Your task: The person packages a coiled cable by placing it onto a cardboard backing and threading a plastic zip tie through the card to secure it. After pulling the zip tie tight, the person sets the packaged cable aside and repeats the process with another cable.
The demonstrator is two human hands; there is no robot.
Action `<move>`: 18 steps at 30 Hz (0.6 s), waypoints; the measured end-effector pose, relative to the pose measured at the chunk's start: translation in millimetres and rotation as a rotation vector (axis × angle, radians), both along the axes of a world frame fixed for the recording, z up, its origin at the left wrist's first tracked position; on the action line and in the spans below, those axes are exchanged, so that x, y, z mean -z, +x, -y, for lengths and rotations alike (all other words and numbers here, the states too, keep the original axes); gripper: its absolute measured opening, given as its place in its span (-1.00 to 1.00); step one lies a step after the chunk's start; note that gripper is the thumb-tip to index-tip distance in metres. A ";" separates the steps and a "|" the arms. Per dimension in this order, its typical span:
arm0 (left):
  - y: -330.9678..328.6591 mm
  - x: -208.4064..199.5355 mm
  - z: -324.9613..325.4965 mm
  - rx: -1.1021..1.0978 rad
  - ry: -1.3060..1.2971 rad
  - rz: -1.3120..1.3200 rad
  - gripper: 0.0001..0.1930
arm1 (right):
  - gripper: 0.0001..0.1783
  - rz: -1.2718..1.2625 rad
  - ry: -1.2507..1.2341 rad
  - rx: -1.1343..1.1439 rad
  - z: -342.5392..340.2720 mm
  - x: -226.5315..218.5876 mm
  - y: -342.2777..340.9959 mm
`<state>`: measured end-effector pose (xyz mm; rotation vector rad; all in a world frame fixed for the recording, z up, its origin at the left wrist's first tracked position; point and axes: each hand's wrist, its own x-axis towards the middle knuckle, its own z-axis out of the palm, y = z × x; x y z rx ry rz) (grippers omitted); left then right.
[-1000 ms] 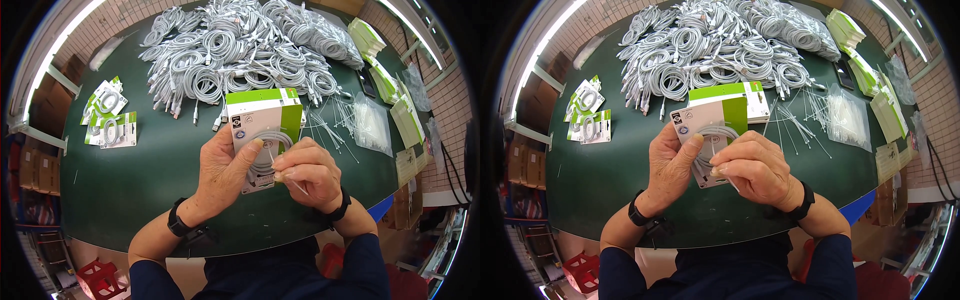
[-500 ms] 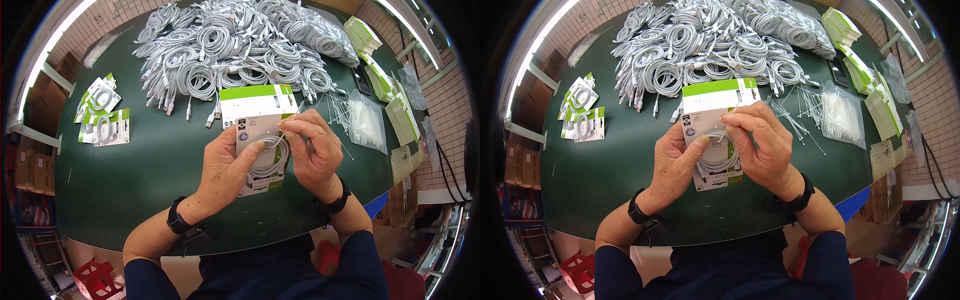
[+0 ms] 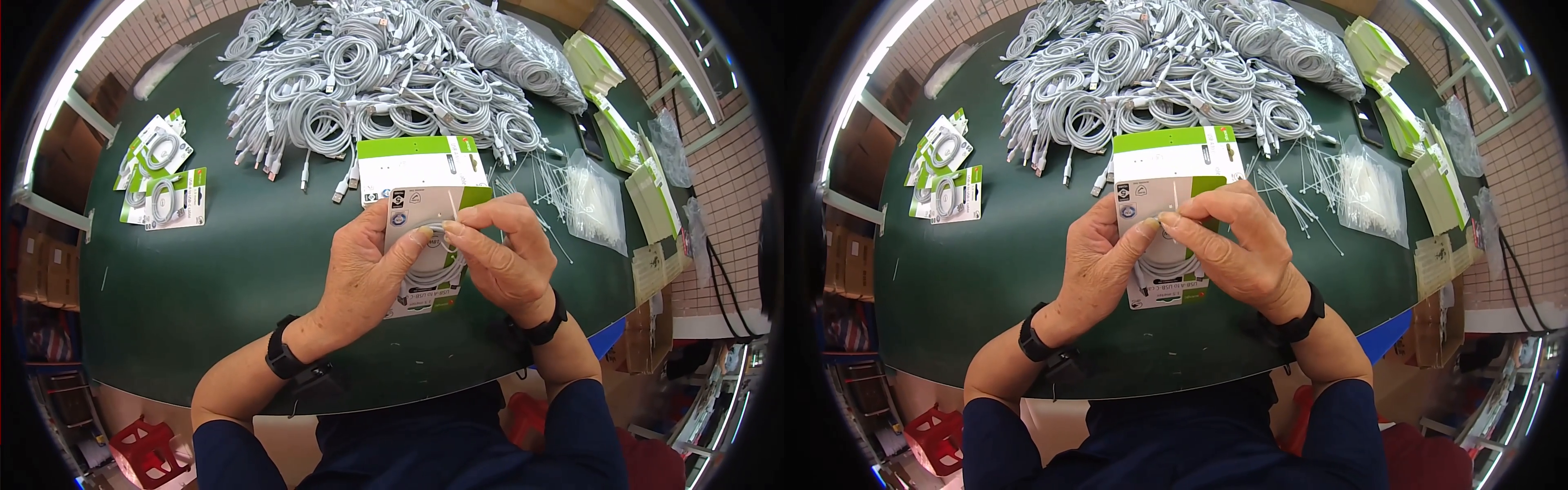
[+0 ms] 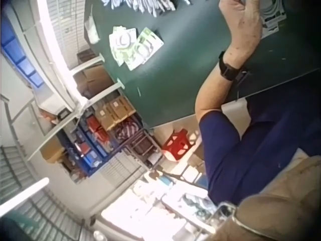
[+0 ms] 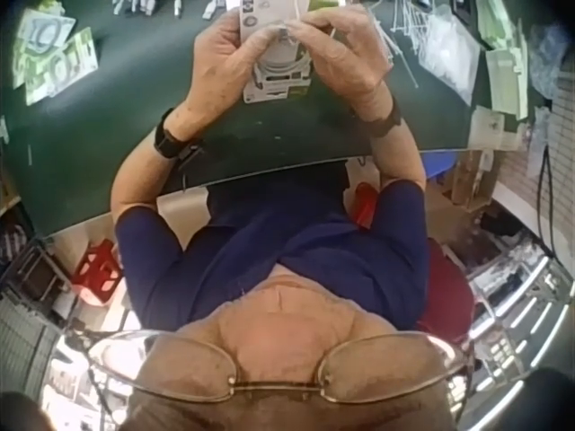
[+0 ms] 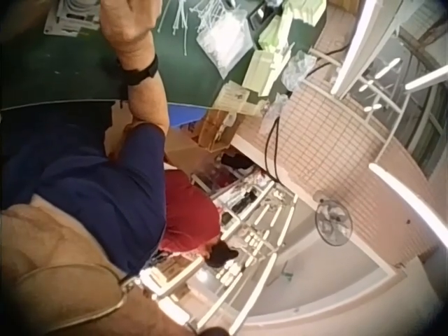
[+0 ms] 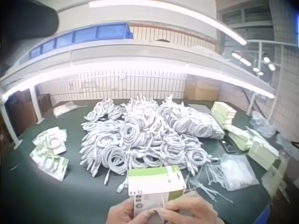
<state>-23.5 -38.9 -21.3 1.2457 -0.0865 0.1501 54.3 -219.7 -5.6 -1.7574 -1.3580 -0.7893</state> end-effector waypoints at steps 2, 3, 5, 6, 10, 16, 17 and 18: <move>-0.1 -2.3 -0.4 0.013 0.007 0.014 -0.68 | -0.60 0.010 0.008 -0.003 1.0 0.7 -1.5; -0.1 -2.9 -0.7 0.019 0.011 0.021 -0.69 | -0.60 0.017 0.006 -0.007 1.8 0.4 -2.1; -0.2 -3.2 -1.0 0.018 0.008 0.021 -0.69 | -0.60 0.031 0.001 -0.015 3.3 -0.4 -2.4; -0.5 -3.4 -1.1 0.017 0.006 0.020 -0.69 | -0.60 0.030 0.001 -0.017 3.9 -0.6 -2.1; -1.3 -2.8 -1.2 0.005 0.019 0.018 -0.70 | -0.44 0.085 -0.005 -0.030 4.6 -1.4 -1.8; -0.6 -3.7 -1.2 -0.011 0.034 0.027 -0.70 | -0.58 0.055 0.010 0.033 1.3 -3.2 -6.5; -0.7 -3.8 -1.2 -0.013 0.038 0.026 -0.70 | -0.58 0.055 0.011 0.036 1.1 -3.2 -6.7; -0.8 -3.8 -1.1 -0.014 0.043 0.026 -0.70 | -0.58 0.055 0.011 0.036 1.0 -3.1 -6.3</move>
